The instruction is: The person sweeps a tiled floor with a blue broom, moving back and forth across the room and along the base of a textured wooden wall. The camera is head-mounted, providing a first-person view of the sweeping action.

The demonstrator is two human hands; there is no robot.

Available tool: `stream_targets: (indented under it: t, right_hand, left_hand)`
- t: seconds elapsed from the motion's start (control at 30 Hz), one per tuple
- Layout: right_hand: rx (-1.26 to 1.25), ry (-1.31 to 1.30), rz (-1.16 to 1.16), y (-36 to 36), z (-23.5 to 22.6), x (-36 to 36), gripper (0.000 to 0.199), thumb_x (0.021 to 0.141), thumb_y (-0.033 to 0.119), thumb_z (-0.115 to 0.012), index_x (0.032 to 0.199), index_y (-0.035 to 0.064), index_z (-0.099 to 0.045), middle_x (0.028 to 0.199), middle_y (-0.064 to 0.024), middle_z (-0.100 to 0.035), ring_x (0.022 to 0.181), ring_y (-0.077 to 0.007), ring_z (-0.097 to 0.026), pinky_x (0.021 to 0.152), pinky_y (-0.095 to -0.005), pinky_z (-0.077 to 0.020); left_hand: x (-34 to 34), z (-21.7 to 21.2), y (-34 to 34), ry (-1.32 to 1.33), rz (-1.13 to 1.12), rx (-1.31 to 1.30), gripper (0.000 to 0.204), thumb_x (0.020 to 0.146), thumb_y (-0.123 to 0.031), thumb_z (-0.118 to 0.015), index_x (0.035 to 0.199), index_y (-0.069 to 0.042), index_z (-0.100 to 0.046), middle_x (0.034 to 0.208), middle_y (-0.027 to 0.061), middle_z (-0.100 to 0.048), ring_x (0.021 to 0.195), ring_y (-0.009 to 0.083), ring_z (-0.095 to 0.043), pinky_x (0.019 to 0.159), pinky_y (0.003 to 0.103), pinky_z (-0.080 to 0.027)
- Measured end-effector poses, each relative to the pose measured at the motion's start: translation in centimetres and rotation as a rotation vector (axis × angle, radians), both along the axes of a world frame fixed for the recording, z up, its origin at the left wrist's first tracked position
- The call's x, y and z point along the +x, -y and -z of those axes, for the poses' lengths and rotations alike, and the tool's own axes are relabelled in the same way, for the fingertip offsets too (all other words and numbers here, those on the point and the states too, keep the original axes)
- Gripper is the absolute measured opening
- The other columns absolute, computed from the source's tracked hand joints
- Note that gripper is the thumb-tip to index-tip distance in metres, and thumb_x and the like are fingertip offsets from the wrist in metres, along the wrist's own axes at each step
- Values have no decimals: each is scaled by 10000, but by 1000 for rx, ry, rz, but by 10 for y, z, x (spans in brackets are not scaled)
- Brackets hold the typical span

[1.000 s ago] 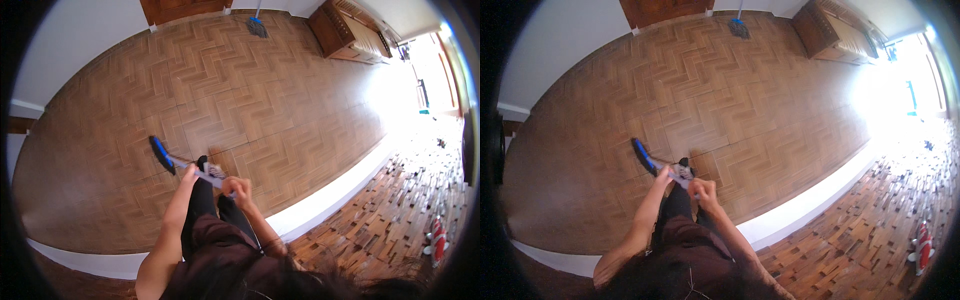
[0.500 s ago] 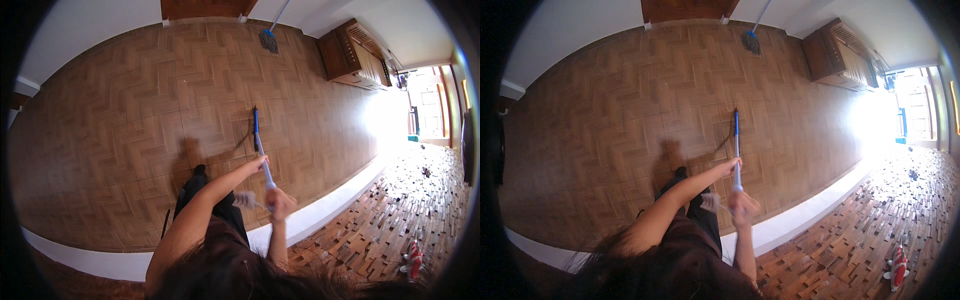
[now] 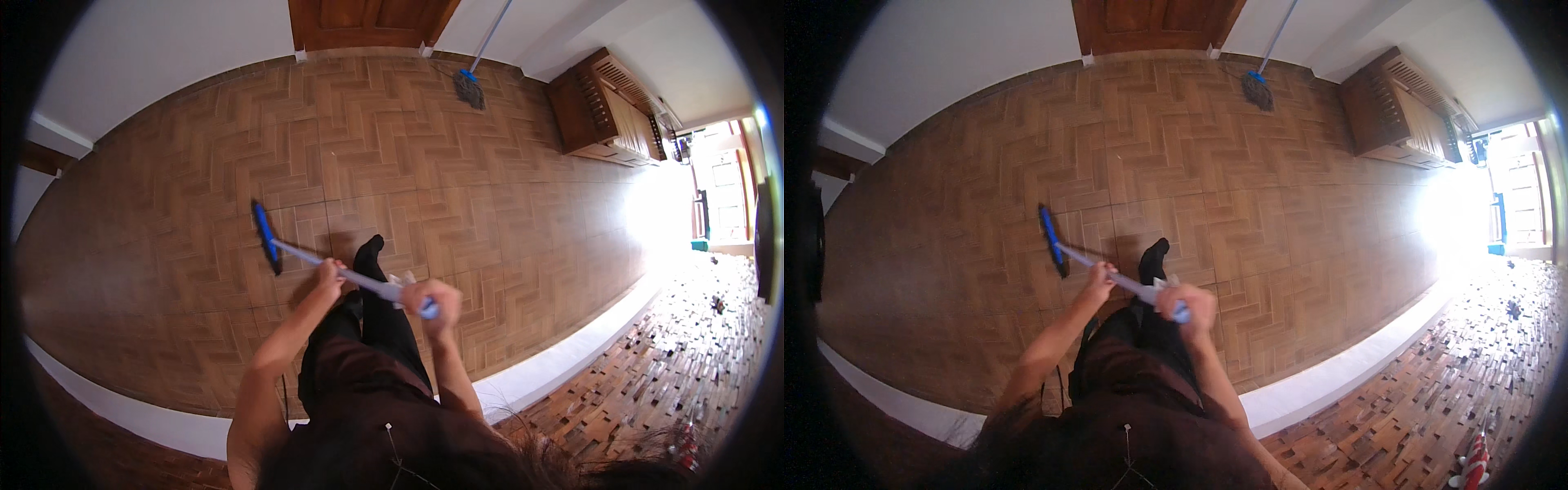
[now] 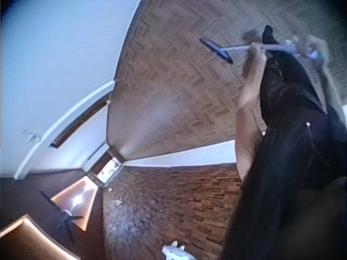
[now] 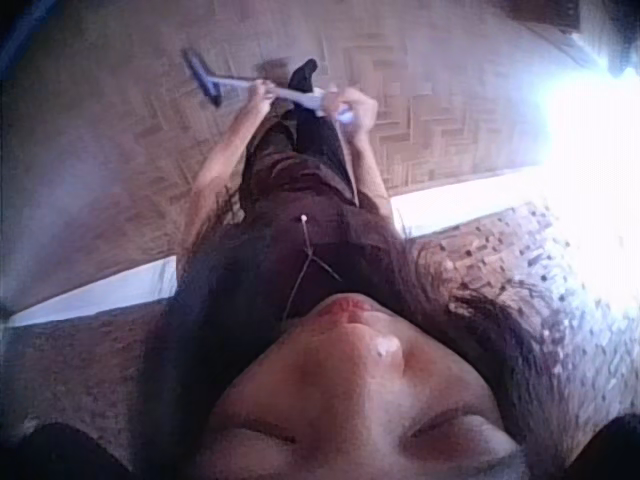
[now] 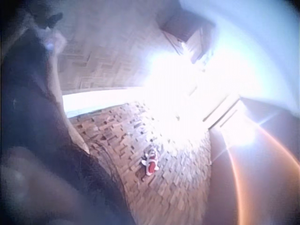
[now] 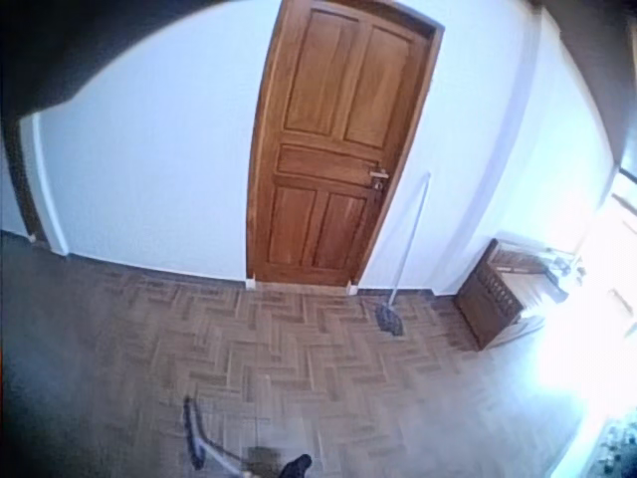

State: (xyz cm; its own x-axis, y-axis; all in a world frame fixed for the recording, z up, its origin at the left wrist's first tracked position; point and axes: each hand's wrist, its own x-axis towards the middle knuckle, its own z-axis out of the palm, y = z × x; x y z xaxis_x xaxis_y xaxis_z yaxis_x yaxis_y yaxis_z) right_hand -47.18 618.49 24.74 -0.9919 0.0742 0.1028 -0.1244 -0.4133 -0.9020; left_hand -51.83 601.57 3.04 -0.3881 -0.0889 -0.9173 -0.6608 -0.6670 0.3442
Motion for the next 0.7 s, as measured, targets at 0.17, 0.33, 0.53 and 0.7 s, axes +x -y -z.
stream_targets:
  t: [0.17,0.33,0.53,0.7]
  right_hand:
    - [52,68,-297,56,73,-43,380,817,239,-354,543,-12,-431,508,-48,-424,469,-118,-385,450,-245,-303]
    - [147,209,46,7,64,-84,441,797,296,-368,500,-20,-448,518,-80,-469,478,-138,-443,456,-245,-338]
    - [448,70,391,-36,-14,-121,389,790,213,-302,485,4,-424,442,-64,-442,399,-146,-431,423,-253,-364]
    - [946,57,292,-26,3,-179,140,696,46,-430,575,-19,-458,473,-125,-435,394,-228,-449,422,-295,-358]
  left_hand:
    - [-34,137,95,2,-62,-114,105,723,-101,-368,619,-99,-377,568,42,-384,454,132,-389,365,276,-299]
    - [-76,182,14,-37,442,-192,62,683,-97,-429,633,-64,-416,604,72,-409,568,197,-428,487,367,-343]
    - [-141,92,-188,-146,911,-158,89,697,-102,-424,632,-44,-446,598,83,-460,506,199,-449,399,328,-359]
    - [-198,65,-255,-125,1068,384,123,720,-144,-413,648,-53,-455,586,50,-475,457,159,-428,394,282,-352]
